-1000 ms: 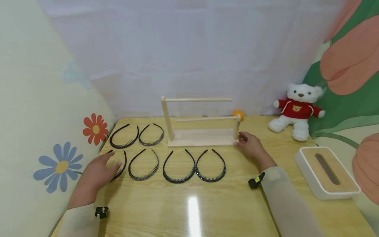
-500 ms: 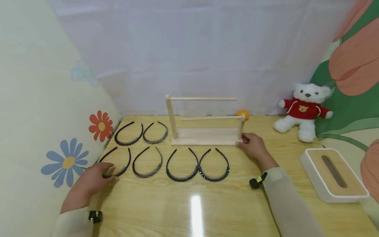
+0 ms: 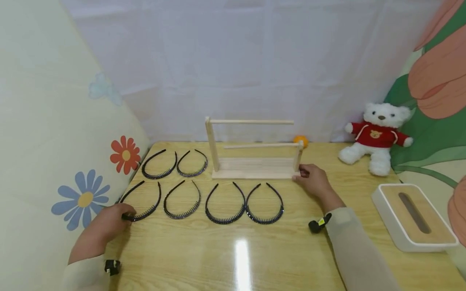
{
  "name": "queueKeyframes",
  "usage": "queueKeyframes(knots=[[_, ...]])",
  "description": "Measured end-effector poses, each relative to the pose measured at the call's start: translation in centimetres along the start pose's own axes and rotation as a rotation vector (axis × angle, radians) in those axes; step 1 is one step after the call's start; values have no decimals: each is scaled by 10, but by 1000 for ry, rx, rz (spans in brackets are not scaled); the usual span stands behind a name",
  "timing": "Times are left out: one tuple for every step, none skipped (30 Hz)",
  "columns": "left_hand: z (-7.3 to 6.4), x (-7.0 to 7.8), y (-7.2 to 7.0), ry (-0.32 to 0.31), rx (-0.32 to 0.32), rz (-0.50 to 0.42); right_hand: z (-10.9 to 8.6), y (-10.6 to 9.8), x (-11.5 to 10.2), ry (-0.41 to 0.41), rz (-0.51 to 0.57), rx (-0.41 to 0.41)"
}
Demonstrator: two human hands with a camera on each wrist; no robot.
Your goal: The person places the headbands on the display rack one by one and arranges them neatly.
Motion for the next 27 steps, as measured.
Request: queueKeyframes(knots=[[0,-1,0,2,0,5,0,0,0,1,3,1],[-1,-1,-1,4,-3,11,-1,0,-1,2,8,2],[-1,-1,-1,4,-4,18,-1,0,-1,4,12,2],[-2,-1,-1,7,-9,26,-1,0,-2,5,12,2],[-2,0,-2,7,-16,32,-1,0,-2,11,15,-1],[-3,1,-4,11,-18,36,-1,1,-2,15,15,-4],[-5,3,-6,17,-23,34,-1,1,-2,17,15,-6],[-5,5,-9,16,-29,28,-1,2,-2,17,14,-7],[-6,8,-13,15,-30,22,0,2,-2,15,12,-7],[-6,11,-17,17,-35,12,0,2,-1,11,11,-7],[-5,15,-22,16,-33,-5,0,2,-1,9,11,-5],[-5,18,-27,15,-32,-32,0,2,-1,4,10,0],[-3,22,-32,9,-33,-63,0,2,0,-2,8,5],[-2,26,-37,0,-35,-102,0,1,0,-9,7,10],[0,30,-42,-8,-33,-142,-1,1,1,-14,6,14],[2,34,-46,-21,-29,-188,-1,1,1,-16,7,18],[3,37,-49,-42,-25,-248,-1,1,2,-17,6,20],[5,40,-52,-72,-25,-312,-1,1,2,-17,7,21],[6,43,-54,-102,-20,-376,-1,1,3,-17,6,20],[8,45,-55,-133,-15,-448,-1,1,3,-18,5,19],[10,47,-56,-171,-9,-540,-1,1,4,-16,5,18],[12,49,-56,-210,-5,-665,-1,1,4,-16,5,17],[14,51,-55,-250,0,-803,-1,1,4,-15,4,17],[17,54,-55,-282,9,-943,-1,1,3,-15,4,17],[20,57,-55,-302,19,-1088,-1,0,3,-14,4,19],[23,60,-55,-316,25,-1232,-1,0,3,-15,3,20],[26,64,-56,-323,30,-1368,-1,0,2,-16,2,21]])
Point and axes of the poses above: each hand's wrist, its own z-axis towards the middle knuckle, its own y-axis out of the palm, x = y × z, the point moved 3 cm from there along z, towards the middle knuckle, and after that the axes turned 13 degrees about x, right-handed, at the moved point
